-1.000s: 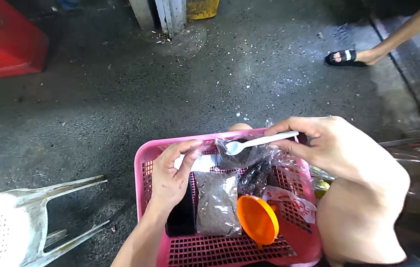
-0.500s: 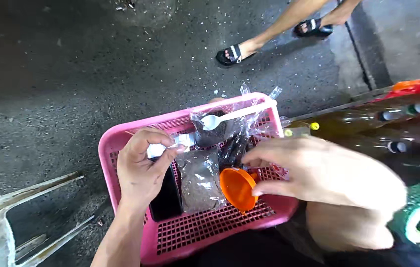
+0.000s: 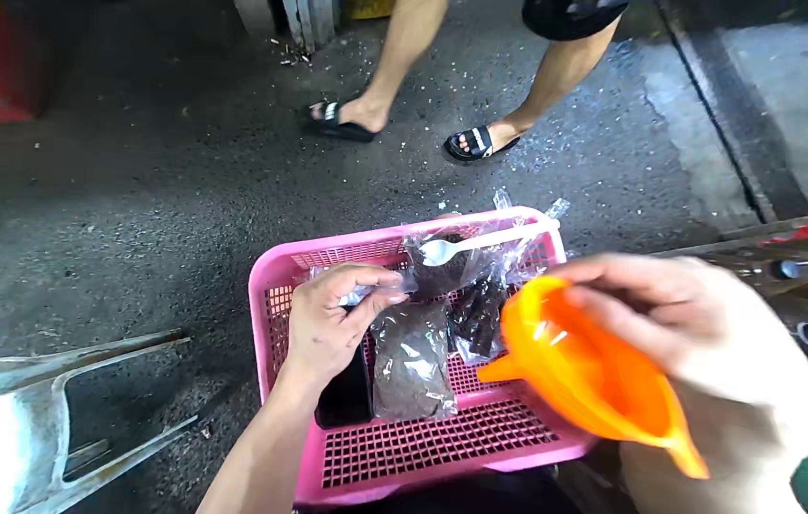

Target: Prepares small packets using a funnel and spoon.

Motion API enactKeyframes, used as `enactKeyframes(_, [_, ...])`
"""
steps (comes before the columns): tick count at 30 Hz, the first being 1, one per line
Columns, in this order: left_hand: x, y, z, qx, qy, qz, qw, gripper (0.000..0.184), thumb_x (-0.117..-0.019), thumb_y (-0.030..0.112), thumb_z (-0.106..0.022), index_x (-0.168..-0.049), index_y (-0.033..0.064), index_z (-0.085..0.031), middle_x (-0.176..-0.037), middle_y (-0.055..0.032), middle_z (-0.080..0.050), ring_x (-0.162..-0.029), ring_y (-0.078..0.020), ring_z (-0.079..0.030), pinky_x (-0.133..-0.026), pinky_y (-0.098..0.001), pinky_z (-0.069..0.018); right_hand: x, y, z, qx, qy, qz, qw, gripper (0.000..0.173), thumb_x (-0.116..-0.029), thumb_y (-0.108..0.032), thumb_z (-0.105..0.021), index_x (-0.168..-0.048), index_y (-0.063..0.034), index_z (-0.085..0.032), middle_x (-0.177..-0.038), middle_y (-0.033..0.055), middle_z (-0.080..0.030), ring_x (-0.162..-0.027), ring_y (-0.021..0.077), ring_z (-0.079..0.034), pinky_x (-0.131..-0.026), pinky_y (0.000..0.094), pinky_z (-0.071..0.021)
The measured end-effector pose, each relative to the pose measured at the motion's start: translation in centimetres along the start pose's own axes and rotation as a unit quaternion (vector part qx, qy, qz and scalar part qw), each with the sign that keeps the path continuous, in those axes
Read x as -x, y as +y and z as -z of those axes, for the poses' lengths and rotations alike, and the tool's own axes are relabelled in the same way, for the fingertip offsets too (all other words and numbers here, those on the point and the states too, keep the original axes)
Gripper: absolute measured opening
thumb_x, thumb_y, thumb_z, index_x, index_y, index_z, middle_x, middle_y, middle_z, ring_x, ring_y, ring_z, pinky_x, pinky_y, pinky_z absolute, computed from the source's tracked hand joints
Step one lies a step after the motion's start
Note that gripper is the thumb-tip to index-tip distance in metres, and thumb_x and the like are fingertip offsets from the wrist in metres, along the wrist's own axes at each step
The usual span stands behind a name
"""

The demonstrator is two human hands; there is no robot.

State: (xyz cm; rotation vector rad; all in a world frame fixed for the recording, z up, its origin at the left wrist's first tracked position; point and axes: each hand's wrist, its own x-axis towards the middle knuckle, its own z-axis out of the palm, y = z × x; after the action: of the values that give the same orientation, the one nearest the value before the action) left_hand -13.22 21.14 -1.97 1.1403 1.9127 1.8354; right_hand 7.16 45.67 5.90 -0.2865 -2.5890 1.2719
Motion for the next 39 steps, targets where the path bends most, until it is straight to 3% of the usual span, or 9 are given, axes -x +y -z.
enactKeyframes(2, [0.0, 0.0, -0.1, -0.002, -0.006, -0.013, 1.0, 0.012, -0.0888, 0.014, -0.08, -0.098, 0.0062, -0.078, -0.1, -0.0021, -0.077, -0.095, -0.0114, -0.073, -0.086, -0.0282, -0.062, -1.2, -1.5, -0.1, -0.121, 0.087, 0.027, 0.989, 0.019, -0.1011, -0.021, -0.061, -0.115, -0.0204, -0.073, -0.088, -0.0118, -0.072, -0.071, -0.0035, -0.065, -0.062, 0.0128, -0.0561])
enactKeyframes(5, [0.1, 0.0, -0.3, -0.016, -0.015, -0.024, 0.999, 0.012, -0.0902, 0.016, -0.078, -0.099, 0.0071, -0.079, -0.101, -0.0005, -0.076, -0.097, -0.0098, -0.072, -0.089, -0.0275, -0.061, -2.6, -1.8, -1.5, -0.196, 0.138, 0.046, 0.97, 0.023, -0.1011, -0.013, -0.059, -0.121, -0.0164, -0.071, -0.09, -0.0082, -0.073, -0.072, 0.0007, -0.068, -0.062, 0.0166, -0.0584])
enactKeyframes(9, [0.2, 0.1, -0.3, -0.03, -0.016, -0.029, 0.999, 0.013, -0.092, 0.019, -0.077, -0.099, 0.008, -0.079, -0.101, 0.0007, -0.077, -0.099, -0.0072, -0.071, -0.091, -0.0252, -0.0592, -4.5, -1.5, -2.7, -0.188, 0.114, -0.011, 0.976, 0.023, -0.1006, -0.012, -0.055, -0.114, -0.0162, -0.073, -0.081, -0.0097, -0.072, -0.063, -0.0011, -0.065, -0.056, 0.0149, -0.0563])
enactKeyframes(14, [0.1, 0.2, -0.5, -0.042, -0.025, -0.037, 0.998, 0.012, -0.0921, 0.019, -0.077, -0.099, 0.0098, -0.079, -0.101, 0.0019, -0.077, -0.101, -0.0073, -0.071, -0.093, -0.0261, -0.0581, -4.7, -0.5, -3.0, -0.145, 0.113, -0.051, 0.982, 0.024, -0.0998, -0.011, -0.054, -0.115, -0.0144, -0.073, -0.082, -0.0083, -0.072, -0.065, 0.0002, -0.067, -0.057, 0.0152, -0.0568])
enactKeyframes(39, [0.0, 0.1, -0.6, -0.063, -0.042, -0.03, 0.997, 0.014, -0.0927, 0.02, -0.076, -0.1, 0.0092, -0.079, -0.102, 0.0009, -0.077, -0.102, -0.0065, -0.071, -0.095, -0.0252, -0.0572, -5.0, 0.5, -3.7, -0.154, 0.103, -0.075, 0.98, 0.025, -0.0985, -0.012, -0.055, -0.115, -0.015, -0.073, -0.081, -0.0076, -0.073, -0.066, 0.0008, -0.067, -0.058, 0.0158, -0.057])
